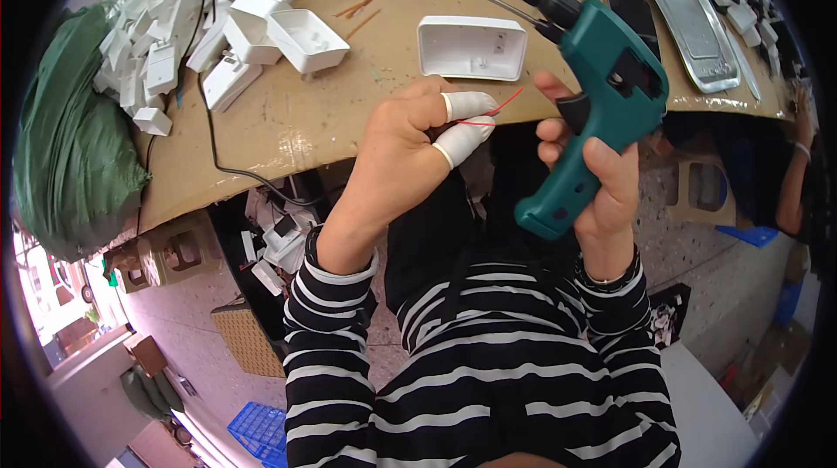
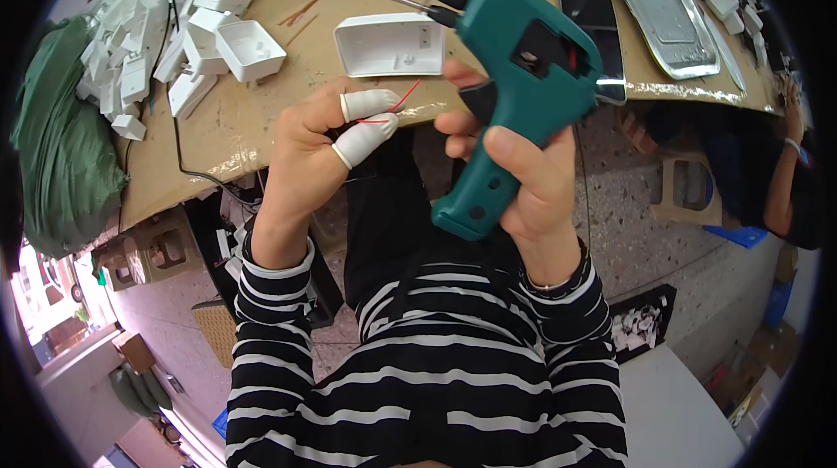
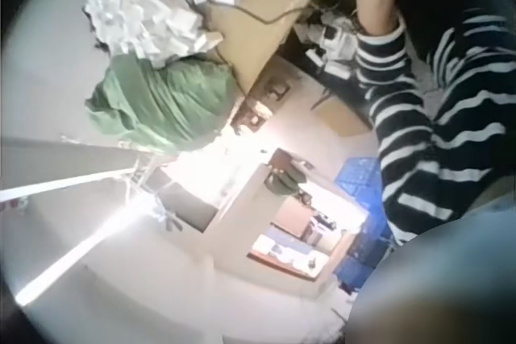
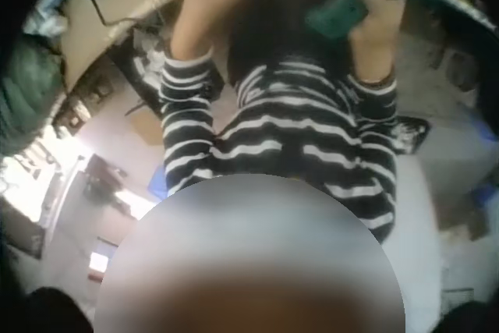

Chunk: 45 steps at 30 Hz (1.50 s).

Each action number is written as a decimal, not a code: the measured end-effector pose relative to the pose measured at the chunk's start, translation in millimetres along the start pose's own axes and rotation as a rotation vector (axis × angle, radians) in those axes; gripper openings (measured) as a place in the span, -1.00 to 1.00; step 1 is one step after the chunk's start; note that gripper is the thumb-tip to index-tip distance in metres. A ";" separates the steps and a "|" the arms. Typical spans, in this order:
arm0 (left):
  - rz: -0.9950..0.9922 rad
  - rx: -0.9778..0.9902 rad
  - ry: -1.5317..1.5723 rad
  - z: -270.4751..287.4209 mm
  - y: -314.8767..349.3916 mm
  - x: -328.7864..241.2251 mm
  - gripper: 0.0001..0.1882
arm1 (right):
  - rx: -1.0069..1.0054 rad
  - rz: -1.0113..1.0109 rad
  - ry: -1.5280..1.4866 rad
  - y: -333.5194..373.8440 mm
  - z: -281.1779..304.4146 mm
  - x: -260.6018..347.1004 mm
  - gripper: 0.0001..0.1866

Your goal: The recorder uses a hot glue gun to secure components inside white plastic housings at a manual workstation.

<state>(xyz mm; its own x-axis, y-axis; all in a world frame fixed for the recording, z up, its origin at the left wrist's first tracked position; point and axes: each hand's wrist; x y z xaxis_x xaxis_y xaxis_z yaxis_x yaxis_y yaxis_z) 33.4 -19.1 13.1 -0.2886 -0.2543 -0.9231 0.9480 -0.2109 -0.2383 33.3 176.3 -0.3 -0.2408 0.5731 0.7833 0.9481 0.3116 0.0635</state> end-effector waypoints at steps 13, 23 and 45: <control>-0.055 -0.044 -0.020 -9.0 0.5 2.6 -0.86 | 0.006 -0.105 -0.033 1.0 -0.5 -1.2 -0.38; -0.107 -0.024 0.179 -1.2 -0.5 3.1 -0.90 | -0.064 0.156 0.192 4.3 2.4 8.0 -0.36; -0.007 0.008 0.075 -19.2 11.2 -25.5 -0.90 | -0.119 0.561 0.920 9.0 -11.6 11.7 -0.42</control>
Point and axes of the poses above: each hand's wrist, its own y-axis away from the middle knuckle, its own z-axis out of the back of the hand, x = y × z, and after that the axes turned 8 degrees about -z, right-handed
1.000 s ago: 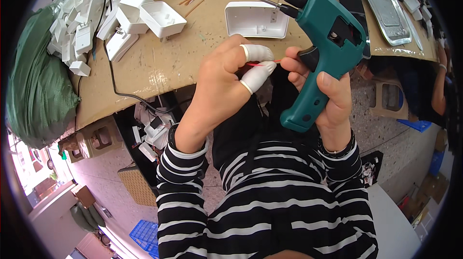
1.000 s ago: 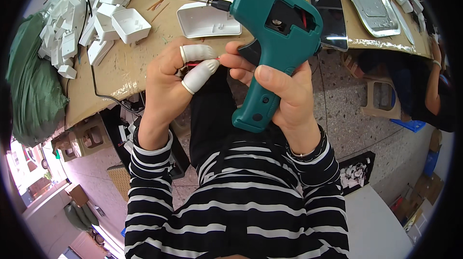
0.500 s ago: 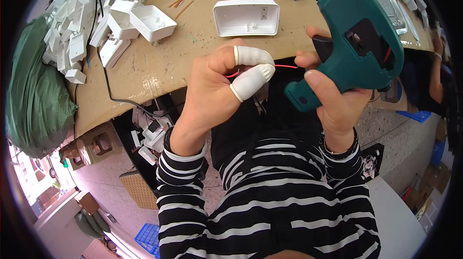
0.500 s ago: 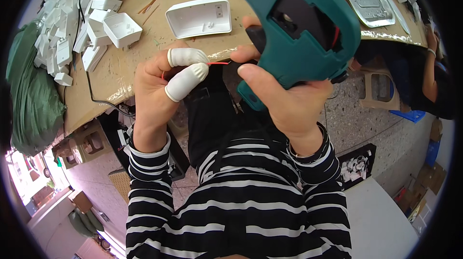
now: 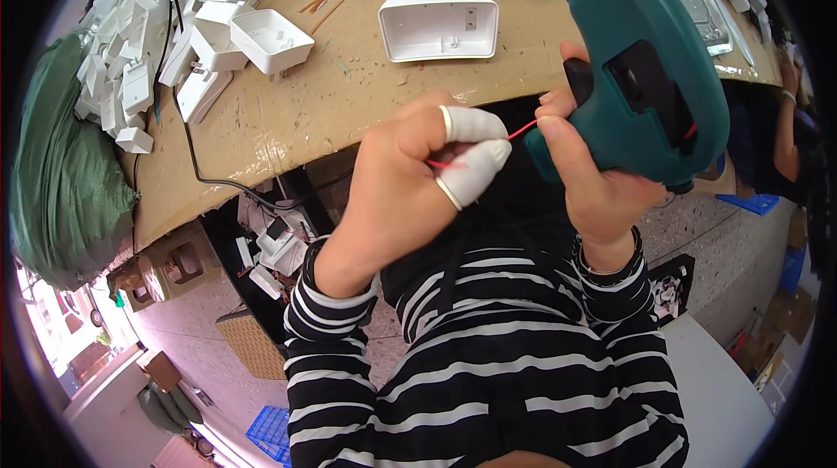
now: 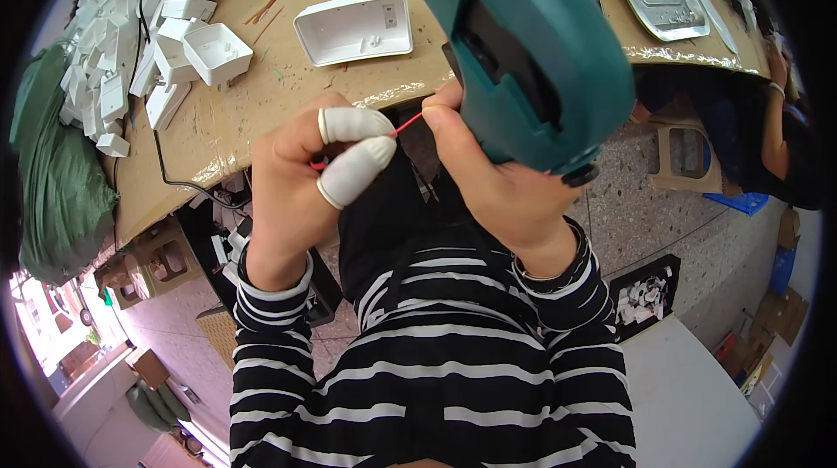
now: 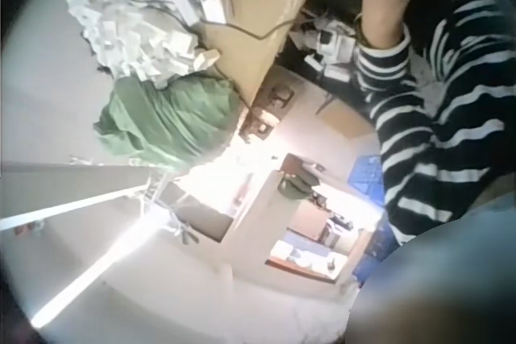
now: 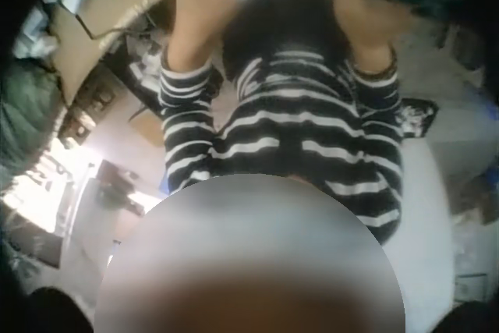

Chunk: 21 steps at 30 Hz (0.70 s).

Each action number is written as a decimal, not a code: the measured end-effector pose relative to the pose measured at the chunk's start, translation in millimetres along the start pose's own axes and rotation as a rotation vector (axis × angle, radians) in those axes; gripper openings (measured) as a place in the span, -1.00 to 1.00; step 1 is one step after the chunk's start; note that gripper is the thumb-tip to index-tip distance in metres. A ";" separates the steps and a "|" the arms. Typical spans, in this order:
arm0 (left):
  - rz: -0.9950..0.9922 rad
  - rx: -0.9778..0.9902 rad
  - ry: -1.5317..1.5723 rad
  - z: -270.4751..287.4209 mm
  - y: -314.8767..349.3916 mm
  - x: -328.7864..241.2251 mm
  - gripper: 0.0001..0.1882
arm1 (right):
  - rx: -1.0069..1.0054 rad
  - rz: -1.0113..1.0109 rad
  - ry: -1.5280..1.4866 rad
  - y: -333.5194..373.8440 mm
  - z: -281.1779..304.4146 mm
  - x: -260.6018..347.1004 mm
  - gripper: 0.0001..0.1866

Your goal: The recorder uses a hot glue gun to secure components inside white plastic housings at a manual workstation.

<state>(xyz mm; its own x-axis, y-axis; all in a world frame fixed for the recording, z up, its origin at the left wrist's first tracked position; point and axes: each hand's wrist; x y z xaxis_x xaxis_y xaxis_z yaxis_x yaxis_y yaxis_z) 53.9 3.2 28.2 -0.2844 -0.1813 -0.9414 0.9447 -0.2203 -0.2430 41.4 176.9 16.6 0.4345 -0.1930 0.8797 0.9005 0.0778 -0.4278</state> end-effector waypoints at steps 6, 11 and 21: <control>-0.427 -0.166 -0.623 14.8 3.6 -25.3 -0.83 | -0.038 -0.003 0.121 1.5 -4.3 1.9 -0.46; -0.472 -0.115 -0.790 51.2 -22.5 -10.1 -0.82 | -0.148 -0.350 -0.568 1.2 -0.5 -13.2 -0.40; -0.361 -0.173 -0.578 15.5 -31.3 51.8 -0.85 | -0.119 -0.609 -0.919 -9.9 -28.6 -30.5 -0.38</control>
Point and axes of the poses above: each hand's wrist, its own y-axis away from the middle knuckle, its own z-axis out of the back of the hand, x = y × z, and after that the axes turned 8 degrees about -z, right-handed
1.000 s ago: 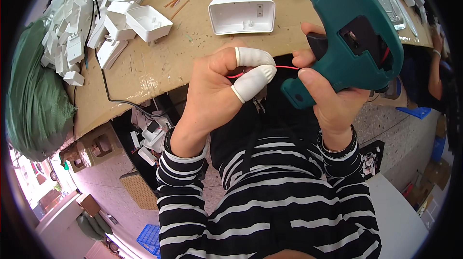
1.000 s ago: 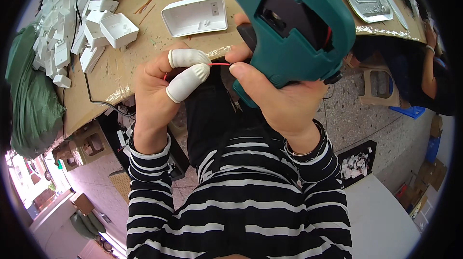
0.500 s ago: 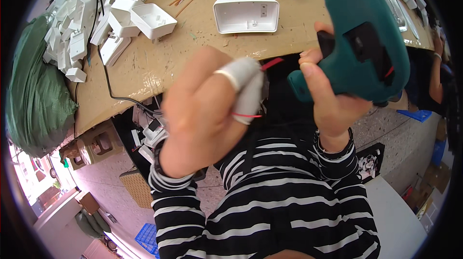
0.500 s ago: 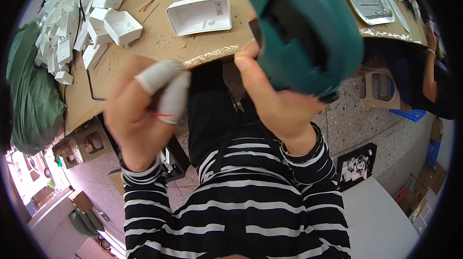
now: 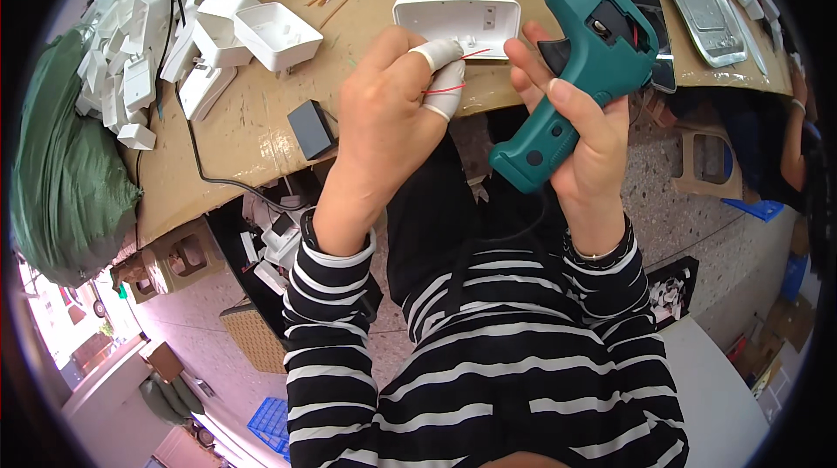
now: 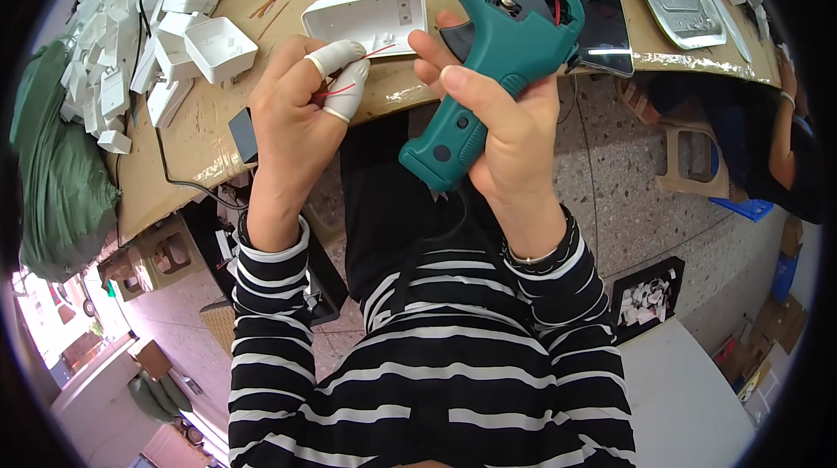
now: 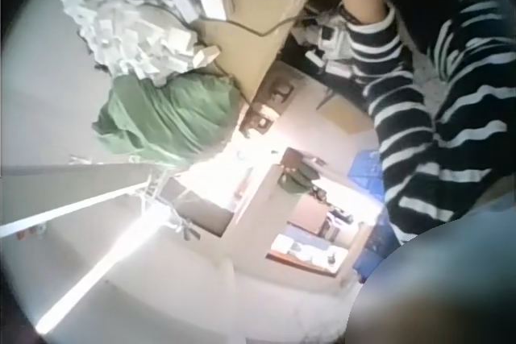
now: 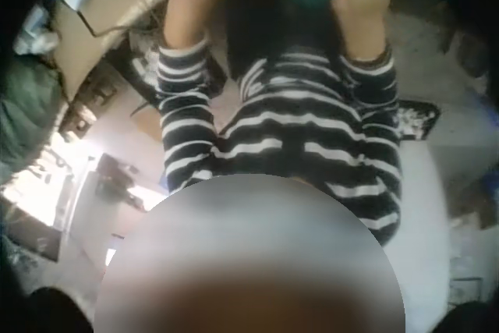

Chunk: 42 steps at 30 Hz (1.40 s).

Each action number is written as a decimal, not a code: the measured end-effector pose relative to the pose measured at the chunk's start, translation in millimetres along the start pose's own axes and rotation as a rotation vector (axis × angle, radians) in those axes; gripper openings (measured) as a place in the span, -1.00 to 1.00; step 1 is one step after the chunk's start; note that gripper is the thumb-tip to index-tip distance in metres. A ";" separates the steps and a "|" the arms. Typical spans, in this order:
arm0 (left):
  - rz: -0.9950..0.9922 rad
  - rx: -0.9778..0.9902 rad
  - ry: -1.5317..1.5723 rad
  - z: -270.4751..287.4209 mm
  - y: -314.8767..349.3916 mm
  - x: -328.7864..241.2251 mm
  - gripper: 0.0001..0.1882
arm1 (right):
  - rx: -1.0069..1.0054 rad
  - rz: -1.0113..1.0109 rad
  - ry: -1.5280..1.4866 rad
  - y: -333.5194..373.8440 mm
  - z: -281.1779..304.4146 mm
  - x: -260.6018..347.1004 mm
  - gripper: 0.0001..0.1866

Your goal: The recorder uses a hot glue gun to secure components inside white plastic housings at a manual workstation.

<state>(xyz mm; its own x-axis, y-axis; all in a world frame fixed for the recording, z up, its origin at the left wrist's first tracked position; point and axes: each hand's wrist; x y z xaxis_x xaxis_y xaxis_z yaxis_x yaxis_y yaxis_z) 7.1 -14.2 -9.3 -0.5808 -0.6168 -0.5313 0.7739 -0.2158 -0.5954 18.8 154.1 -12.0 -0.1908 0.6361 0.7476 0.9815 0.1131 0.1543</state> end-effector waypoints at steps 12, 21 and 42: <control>-0.086 -0.085 -0.136 -24.3 7.2 -3.9 -0.82 | -0.024 -0.003 0.053 -11.2 9.2 5.1 -0.38; -0.147 -0.266 -0.433 -33.8 -0.3 -1.4 -0.83 | -0.086 0.243 0.488 56.0 37.0 33.7 -0.33; -0.110 -0.200 -0.545 -41.6 -11.5 -1.7 -0.90 | 0.010 0.164 0.783 102.4 53.5 16.3 -0.28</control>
Point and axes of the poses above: each hand's wrist, its own y-axis away from the middle knuckle, its own z-axis out of the back of the hand, x = y × z, and after that the axes turned 8 degrees about -z, right-handed
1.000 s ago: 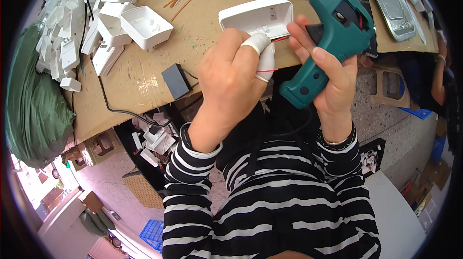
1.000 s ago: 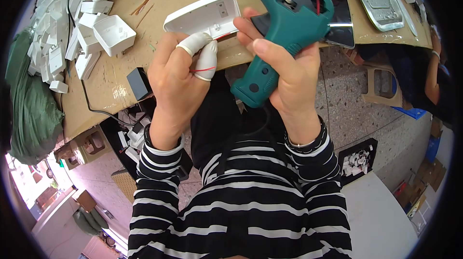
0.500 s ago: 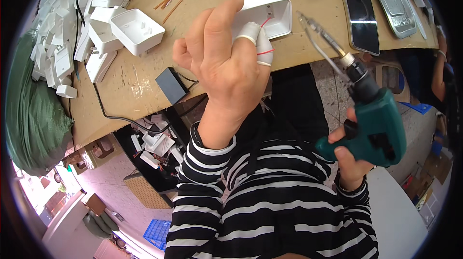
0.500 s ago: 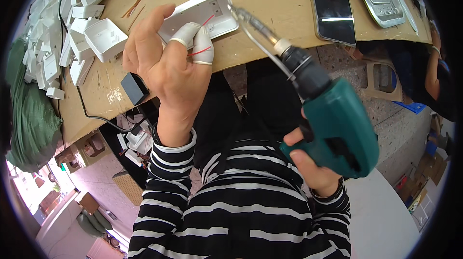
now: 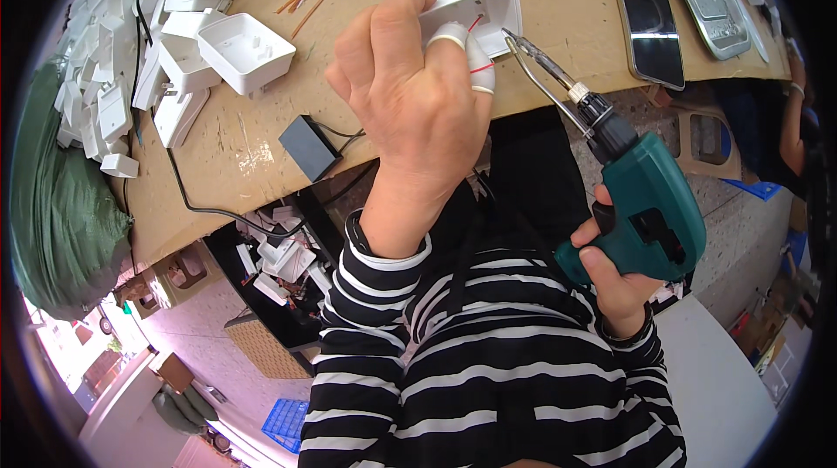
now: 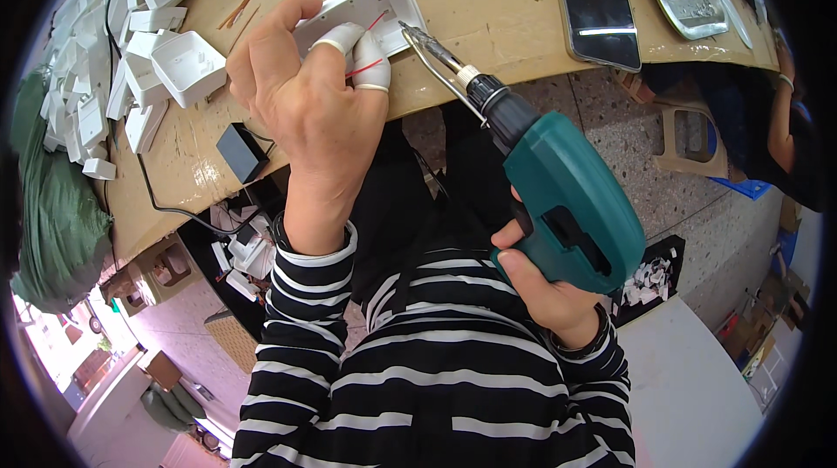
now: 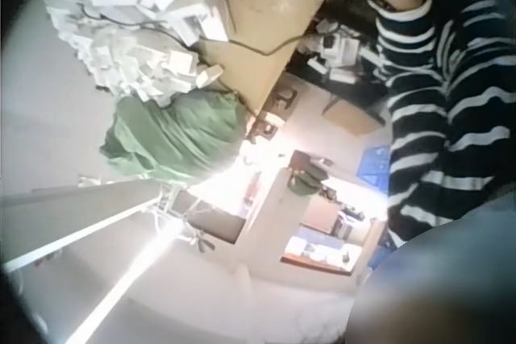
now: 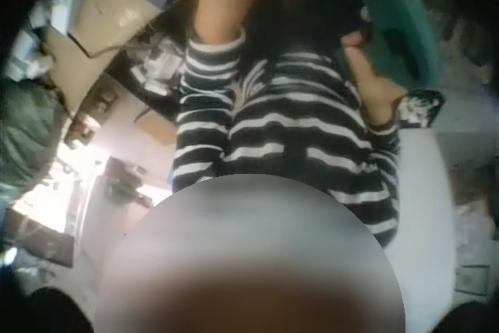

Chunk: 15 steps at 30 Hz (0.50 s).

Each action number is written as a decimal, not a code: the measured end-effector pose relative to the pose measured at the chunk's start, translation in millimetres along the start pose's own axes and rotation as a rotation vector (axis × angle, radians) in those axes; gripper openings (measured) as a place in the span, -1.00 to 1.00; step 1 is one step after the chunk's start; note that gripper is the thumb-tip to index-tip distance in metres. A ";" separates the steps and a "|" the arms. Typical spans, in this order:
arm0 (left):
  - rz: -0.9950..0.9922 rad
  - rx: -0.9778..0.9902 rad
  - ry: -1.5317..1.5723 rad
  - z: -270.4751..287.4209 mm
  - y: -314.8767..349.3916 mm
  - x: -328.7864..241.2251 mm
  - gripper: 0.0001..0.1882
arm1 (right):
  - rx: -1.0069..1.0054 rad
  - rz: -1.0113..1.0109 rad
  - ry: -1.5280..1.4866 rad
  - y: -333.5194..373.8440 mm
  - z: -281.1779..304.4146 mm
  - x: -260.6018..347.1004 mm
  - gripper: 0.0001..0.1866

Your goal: The recorder uses a hot glue gun to secure components inside white plastic housings at a manual workstation.

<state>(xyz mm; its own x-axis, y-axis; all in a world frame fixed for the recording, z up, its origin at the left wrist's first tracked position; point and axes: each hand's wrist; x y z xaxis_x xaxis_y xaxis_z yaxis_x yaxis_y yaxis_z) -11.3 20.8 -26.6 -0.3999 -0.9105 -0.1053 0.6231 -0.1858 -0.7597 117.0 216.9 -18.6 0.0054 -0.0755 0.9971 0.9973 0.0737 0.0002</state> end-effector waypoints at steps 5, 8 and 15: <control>0.012 -0.001 -0.004 0.2 -1.7 -1.0 -0.89 | -0.013 -0.002 -0.006 -4.2 -4.9 1.6 -0.29; 0.010 0.003 0.006 -2.1 -1.4 -1.2 -0.89 | -0.016 -0.009 0.002 -7.4 -7.7 2.8 -0.30; 0.001 0.004 0.020 1.5 -2.6 -0.5 -0.88 | -0.062 -0.068 -0.044 -10.6 -12.3 6.3 -0.30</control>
<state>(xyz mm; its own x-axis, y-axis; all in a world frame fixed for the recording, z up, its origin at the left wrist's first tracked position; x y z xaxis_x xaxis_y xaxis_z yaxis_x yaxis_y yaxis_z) -11.8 21.2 -23.6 -0.4126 -0.9032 -0.1186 0.6259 -0.1865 -0.7573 107.3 203.3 -13.3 -0.0643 -0.0345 0.9973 0.9979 0.0082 0.0646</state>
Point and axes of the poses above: each hand's wrist, its own y-axis away from the middle knuckle, its own z-axis out of the back of the hand, x = y × z, and after that the axes turned 8 degrees about -z, right-handed
